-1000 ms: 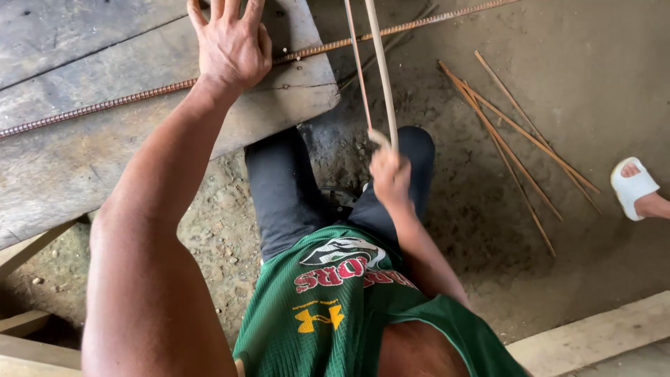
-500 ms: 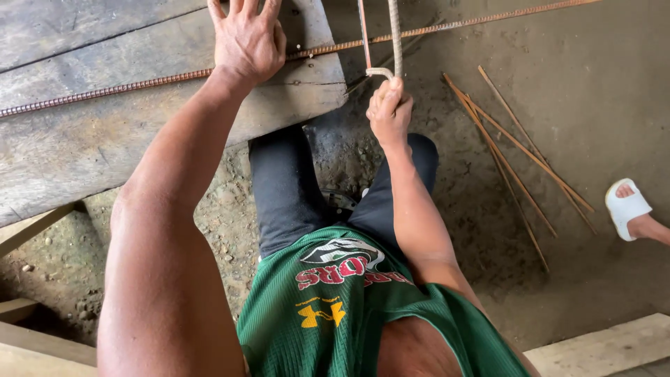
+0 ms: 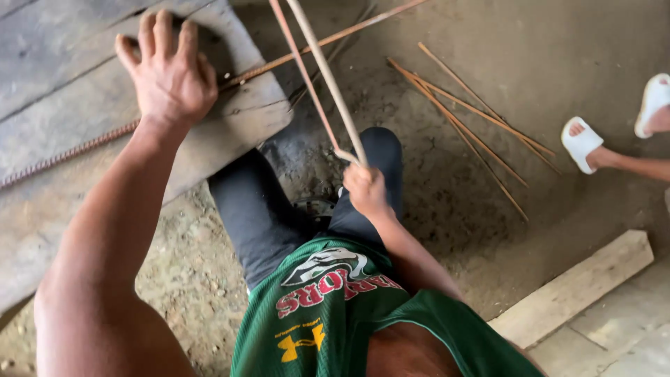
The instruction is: Sawing a metal rebar with a manual hacksaw on a wooden workbench.
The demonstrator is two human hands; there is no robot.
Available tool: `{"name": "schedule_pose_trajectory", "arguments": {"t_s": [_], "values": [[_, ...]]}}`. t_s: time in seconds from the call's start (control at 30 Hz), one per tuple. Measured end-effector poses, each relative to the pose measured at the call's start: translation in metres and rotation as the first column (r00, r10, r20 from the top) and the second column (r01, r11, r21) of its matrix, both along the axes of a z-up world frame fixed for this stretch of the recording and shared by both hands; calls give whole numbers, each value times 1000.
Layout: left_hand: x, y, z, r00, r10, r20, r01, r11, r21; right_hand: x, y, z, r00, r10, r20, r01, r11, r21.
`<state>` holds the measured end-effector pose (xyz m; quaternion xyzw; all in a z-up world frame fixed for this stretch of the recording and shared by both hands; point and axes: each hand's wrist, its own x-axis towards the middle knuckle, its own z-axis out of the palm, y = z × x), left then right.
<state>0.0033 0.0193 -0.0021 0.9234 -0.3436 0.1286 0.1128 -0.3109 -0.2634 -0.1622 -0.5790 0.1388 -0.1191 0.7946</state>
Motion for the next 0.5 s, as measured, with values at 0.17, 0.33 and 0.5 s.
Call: {"name": "schedule_pose_trajectory", "arguments": {"t_s": [0.17, 0.33, 0.5], "values": [[-3, 1, 1, 980, 28, 195, -32, 999, 17, 130, 28, 50, 995, 59, 84, -37, 970, -241], [-1, 0, -2, 994, 55, 98, -62, 996, 68, 134, 24, 58, 983, 175, 56, -140, 914, -381], [-1, 1, 1, 999, 35, 41, -37, 998, 57, 119, 13, -34, 998, 48, 27, -17, 733, -680]]}}
